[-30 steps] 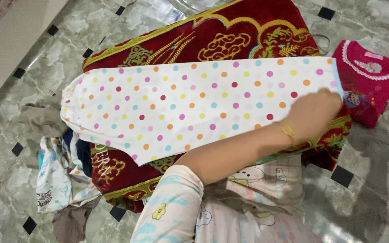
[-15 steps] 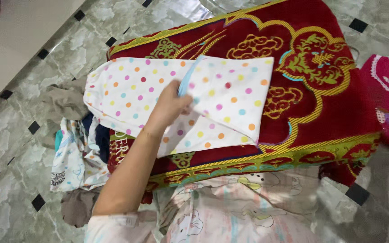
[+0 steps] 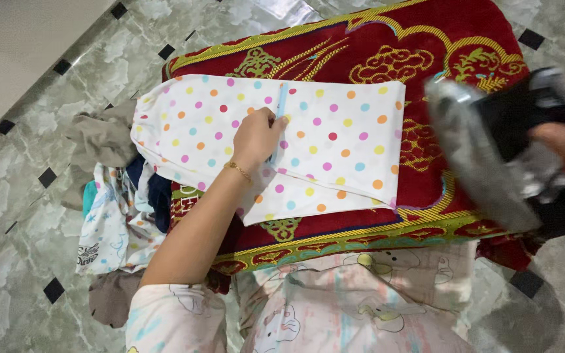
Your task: The person irons a white polka-dotted garment and a white Frozen-themed onesie on a red patterned cushion placed on the floor. They smooth the fabric with one hand while moving the iron with the other, then fold the first garment and continue ironing the second.
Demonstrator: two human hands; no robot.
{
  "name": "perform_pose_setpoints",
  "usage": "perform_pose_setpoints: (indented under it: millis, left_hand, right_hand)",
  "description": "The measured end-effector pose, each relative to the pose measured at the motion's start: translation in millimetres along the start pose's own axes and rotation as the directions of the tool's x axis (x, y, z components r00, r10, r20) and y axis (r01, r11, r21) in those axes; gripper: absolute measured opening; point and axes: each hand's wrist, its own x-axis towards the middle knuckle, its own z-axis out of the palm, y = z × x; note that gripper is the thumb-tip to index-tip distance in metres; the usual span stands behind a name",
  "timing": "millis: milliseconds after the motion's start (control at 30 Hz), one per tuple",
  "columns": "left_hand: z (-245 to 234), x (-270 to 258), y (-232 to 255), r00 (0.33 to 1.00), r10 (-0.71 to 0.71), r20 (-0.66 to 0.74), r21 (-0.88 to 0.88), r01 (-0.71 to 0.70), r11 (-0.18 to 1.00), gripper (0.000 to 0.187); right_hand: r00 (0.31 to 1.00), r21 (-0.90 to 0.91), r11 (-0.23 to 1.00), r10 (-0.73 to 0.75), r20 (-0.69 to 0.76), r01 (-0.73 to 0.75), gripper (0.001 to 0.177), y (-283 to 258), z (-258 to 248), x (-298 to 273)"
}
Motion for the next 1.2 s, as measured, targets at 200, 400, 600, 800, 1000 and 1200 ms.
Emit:
perform_pose_setpoints:
  millis: [200, 400, 600, 800, 1000, 1200]
  left_hand:
    - [-5, -13, 1, 0.999, 0.05, -0.018, -0.001, -0.05, 0.999, 0.045]
    - [-26, -25, -10, 0.987, 0.028, 0.157, -0.184, 0.001, 0.983, 0.061]
    - [-17, -20, -24, 0.991, 0.082, 0.104, -0.224, -0.057, 0.973, 0.058]
    - [-17, -22, -27, 0.993, 0.064, 0.102, -0.199, -0.043, 0.979, 0.053]
    - [-22, -23, -25, 0.989, 0.06, 0.139, -0.198, -0.032, 0.98, 0.053]
    - [-45, -35, -17, 0.955, 0.048, 0.292, -0.222, 0.019, 0.975, 0.051]
  right_hand:
    - [0.955, -0.358, 0.919, -0.056, 0.293, 0.164, 0.069, -145, 47, 6]
    - [0.944, -0.534, 0.806, -0.088, 0.318, 0.255, 0.067, -226, 99, 37]
    - [0.883, -0.402, 0.795, -0.462, 0.084, 0.455, 0.064, -252, 149, 111]
    - [0.889, -0.365, 0.815, -0.447, 0.098, 0.45, 0.064, -263, 164, 130]
    - [0.924, -0.411, 0.833, -0.285, 0.256, 0.371, 0.065, -235, 119, 37]
    - [0.959, -0.452, 0.871, -0.068, 0.276, 0.192, 0.066, -232, 101, 1]
